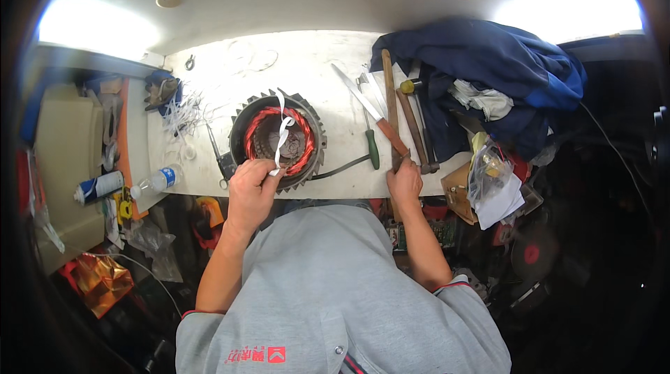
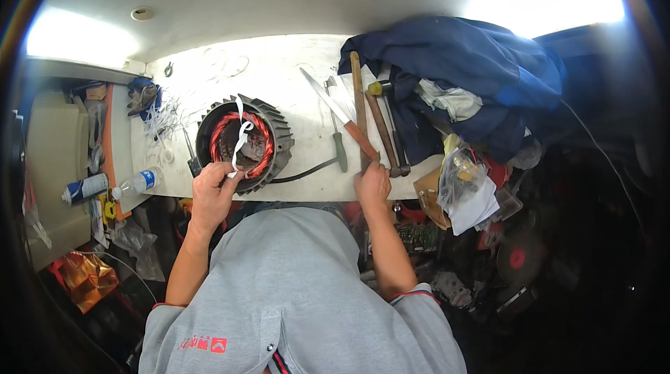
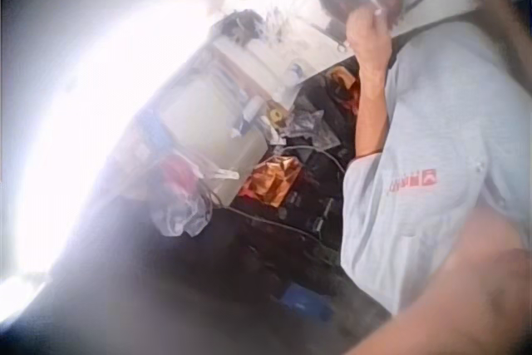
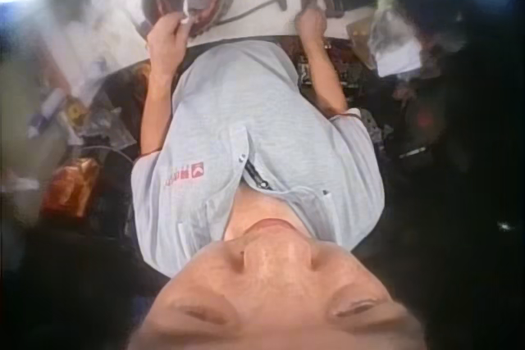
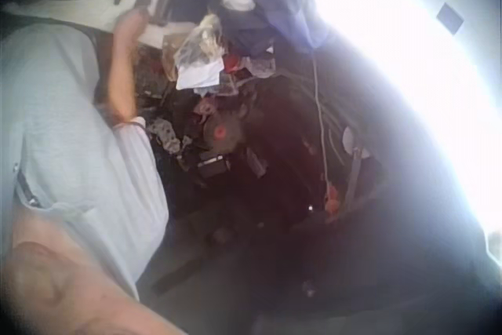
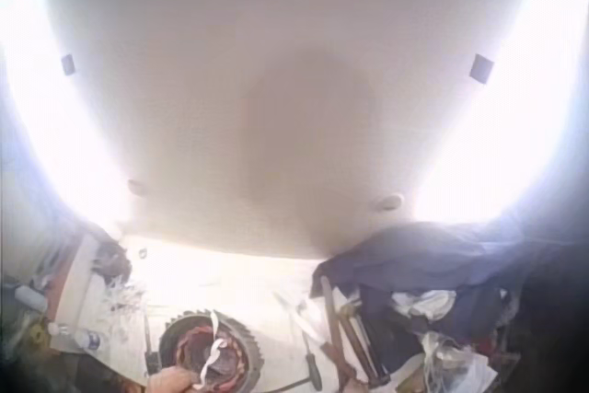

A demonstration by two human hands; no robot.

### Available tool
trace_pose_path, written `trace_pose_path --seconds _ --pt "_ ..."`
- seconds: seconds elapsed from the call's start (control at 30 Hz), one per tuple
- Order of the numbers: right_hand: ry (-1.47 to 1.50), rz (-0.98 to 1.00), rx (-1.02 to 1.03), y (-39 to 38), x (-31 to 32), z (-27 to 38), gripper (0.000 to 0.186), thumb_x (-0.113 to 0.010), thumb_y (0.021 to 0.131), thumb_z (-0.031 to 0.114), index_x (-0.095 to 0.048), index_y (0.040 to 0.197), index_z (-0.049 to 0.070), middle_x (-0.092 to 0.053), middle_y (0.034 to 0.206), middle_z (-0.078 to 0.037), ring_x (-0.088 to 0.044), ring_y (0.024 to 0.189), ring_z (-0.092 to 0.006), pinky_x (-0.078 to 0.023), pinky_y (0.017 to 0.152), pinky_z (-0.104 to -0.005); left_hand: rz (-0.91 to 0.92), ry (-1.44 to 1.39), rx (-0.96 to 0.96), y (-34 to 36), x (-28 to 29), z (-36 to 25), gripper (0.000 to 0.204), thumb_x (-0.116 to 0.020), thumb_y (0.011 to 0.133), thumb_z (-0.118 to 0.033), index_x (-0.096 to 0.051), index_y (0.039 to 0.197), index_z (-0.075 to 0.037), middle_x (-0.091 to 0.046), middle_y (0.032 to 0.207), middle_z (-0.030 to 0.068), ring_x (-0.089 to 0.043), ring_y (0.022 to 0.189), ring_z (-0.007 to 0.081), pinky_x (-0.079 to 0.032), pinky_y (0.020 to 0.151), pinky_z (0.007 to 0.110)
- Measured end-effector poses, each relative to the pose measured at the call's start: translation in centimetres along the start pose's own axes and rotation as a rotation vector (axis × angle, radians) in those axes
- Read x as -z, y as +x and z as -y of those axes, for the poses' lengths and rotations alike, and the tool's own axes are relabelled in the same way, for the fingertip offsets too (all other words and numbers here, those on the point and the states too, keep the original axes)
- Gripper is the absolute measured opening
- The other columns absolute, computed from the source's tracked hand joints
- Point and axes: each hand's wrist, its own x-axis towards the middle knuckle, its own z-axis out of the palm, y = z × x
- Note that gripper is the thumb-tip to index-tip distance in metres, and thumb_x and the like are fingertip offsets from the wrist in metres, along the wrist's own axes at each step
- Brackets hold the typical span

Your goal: The person secures red copper windings inside a motor stator using white insulating tape and a wooden mallet. They repeatedly wrap, tuck, and tap the tape into the stator slots to hold the coils in place.

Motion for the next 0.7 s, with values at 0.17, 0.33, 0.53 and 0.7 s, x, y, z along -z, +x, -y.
trace_pose_path --seconds 0.17,0.33,0.53,0.7 --pt "0.116 -0.077 0.049 0.3 -0.1 -0.5 0.037 -0.064 0.079 0.015 -0.056 0.112 0.000 -0.064 0.097 -0.025 -0.061 0.095 -0.0458 -0.051 0.086 -0.0523 -0.094 0.075 -0.026 -0.5 -0.7 -0.9 0.009 -0.074 0.082 -0.004 -0.068 0.088 -0.001 -0.070 0.084 0.0115 -0.063 0.074 0.0314 -0.049 0.068 0.038" --pt "0.441 -0.149 0.046 -0.9 3.9 -2.0 0.037 -0.059 0.085 0.014 -0.051 0.119 0.003 -0.068 0.080 -0.025 -0.066 0.078 -0.0467 -0.050 0.073 -0.0530 -0.095 -0.009 0.090 -0.9 -0.9 -1.5 0.008 -0.071 0.086 -0.004 -0.069 0.092 0.000 -0.070 0.084 0.0135 -0.065 0.072 0.0292 -0.050 0.065 0.035" --pt "0.768 -0.120 0.281 -4.3 6.9 -3.6 0.022 -0.059 0.100 0.015 -0.061 0.110 -0.004 -0.066 0.079 -0.006 -0.060 0.067 -0.0112 -0.049 0.063 -0.0269 -0.039 -0.161 0.319 -1.0 -0.4 -0.8 0.009 -0.066 0.092 -0.006 -0.070 0.096 0.001 -0.064 0.064 0.0056 -0.062 0.055 0.0096 -0.046 0.052 0.025" --pt "1.361 0.144 0.264 -3.5 16.9 8.7 0.026 -0.047 0.107 0.022 -0.053 0.116 -0.002 -0.048 0.065 -0.003 -0.045 0.052 -0.0099 -0.040 0.047 -0.0260 -0.006 -0.369 0.418 -0.4 0.3 -1.8 0.012 -0.068 0.092 -0.008 -0.065 0.092 0.004 -0.063 0.071 0.0151 -0.064 0.057 0.0221 -0.047 0.053 0.033"
